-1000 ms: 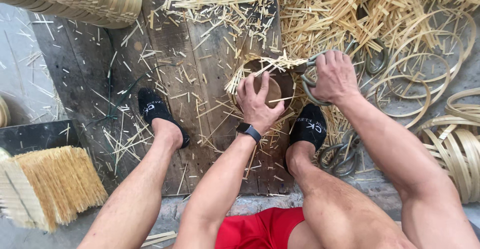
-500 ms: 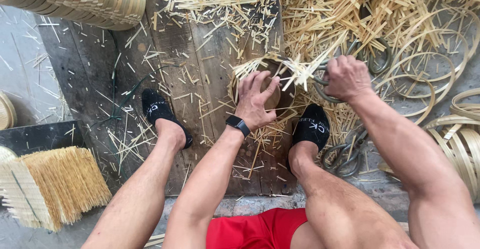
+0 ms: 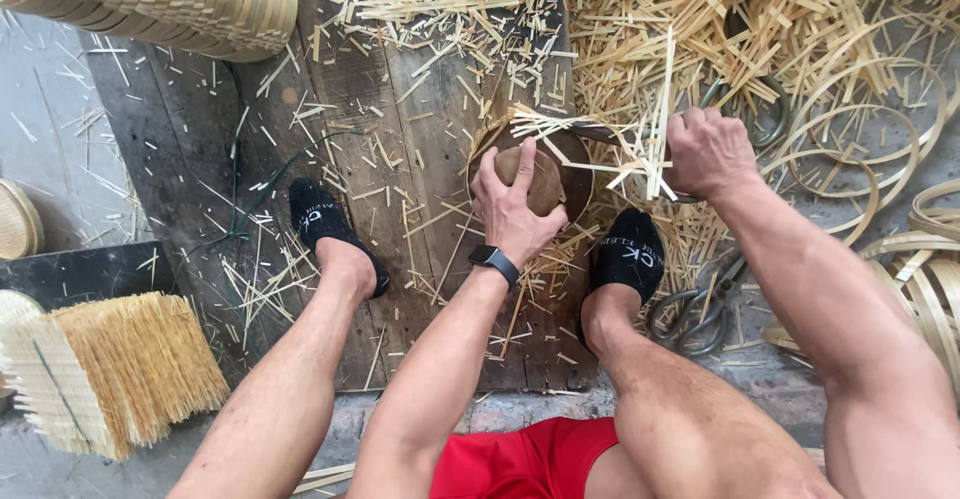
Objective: The person sits on the floor assembling round woven bamboo basket lids. They press a woven bamboo mat onto a bent bamboo rim, bend and join rim strips by hand, trim excess bamboo strips with scissors against a round wooden mold, and stack finished lids with completed baskets.
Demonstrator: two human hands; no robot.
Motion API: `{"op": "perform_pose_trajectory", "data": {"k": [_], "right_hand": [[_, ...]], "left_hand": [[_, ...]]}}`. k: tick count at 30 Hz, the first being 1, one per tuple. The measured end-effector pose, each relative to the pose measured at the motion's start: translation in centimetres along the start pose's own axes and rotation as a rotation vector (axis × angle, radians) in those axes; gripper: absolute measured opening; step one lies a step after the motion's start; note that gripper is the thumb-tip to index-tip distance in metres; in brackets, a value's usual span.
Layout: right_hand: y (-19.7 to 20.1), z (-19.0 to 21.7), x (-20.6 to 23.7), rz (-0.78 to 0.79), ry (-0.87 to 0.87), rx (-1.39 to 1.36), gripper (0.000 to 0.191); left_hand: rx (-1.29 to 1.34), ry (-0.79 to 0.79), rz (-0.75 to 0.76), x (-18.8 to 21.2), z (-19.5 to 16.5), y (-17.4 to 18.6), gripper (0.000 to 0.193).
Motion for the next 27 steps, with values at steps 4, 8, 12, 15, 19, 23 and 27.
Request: {"op": "perform_pose_trajectory", "data": {"k": [4, 8, 12, 15, 19, 23, 27], "right_hand": [[1.3, 1.9, -0.3, -0.359, 0.03, 0.111, 0.026], [0.5, 1.5, -1.3, -0.156, 0.035, 0.038, 0.021], [-0.2, -0.2, -0.1, -0.195, 0.067, 0.136, 0.01], [-0.7, 1.0, -0.7, -0.285, 0.037, 0.178, 0.009], [-0.8, 1.7, -1.7, -0.304, 0.043, 0.11, 0.024], [-1.2, 0.0, -0.5, -0.105, 0.068, 0.008, 0.018], [-0.1, 0.8, 0.2, -0.256, 0.079, 0.071, 0.016]], "left_hand": [[0.001, -0.043, 0.054, -0.4, -0.5, 0.1, 0.103], [-0.076, -0.077, 0.157, -0.9, 0.1, 0.7, 0.103], [-0.088, -0.117, 0.246, -0.9, 0.2, 1.0, 0.097], [-0.073, -0.119, 0.265, -1.3, 0.0, 1.1, 0.093], [-0.126, -0.178, 0.318, -1.6, -0.1, 1.5, 0.096], [-0.018, -0.049, 0.115, -0.5, -0.6, 1.4, 0.1], [0.013, -0.014, 0.13, -0.1, -1.0, 0.5, 0.092]]}}
Point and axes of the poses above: each hand's wrist, its own x-axis away from the middle knuckle, its own y-axis out of the back of the hand, z = x × y, the point moved 4 cm from there along -x, towards the middle knuckle, and after that the axes turned 10 degrees about z, right-handed, at the moved point
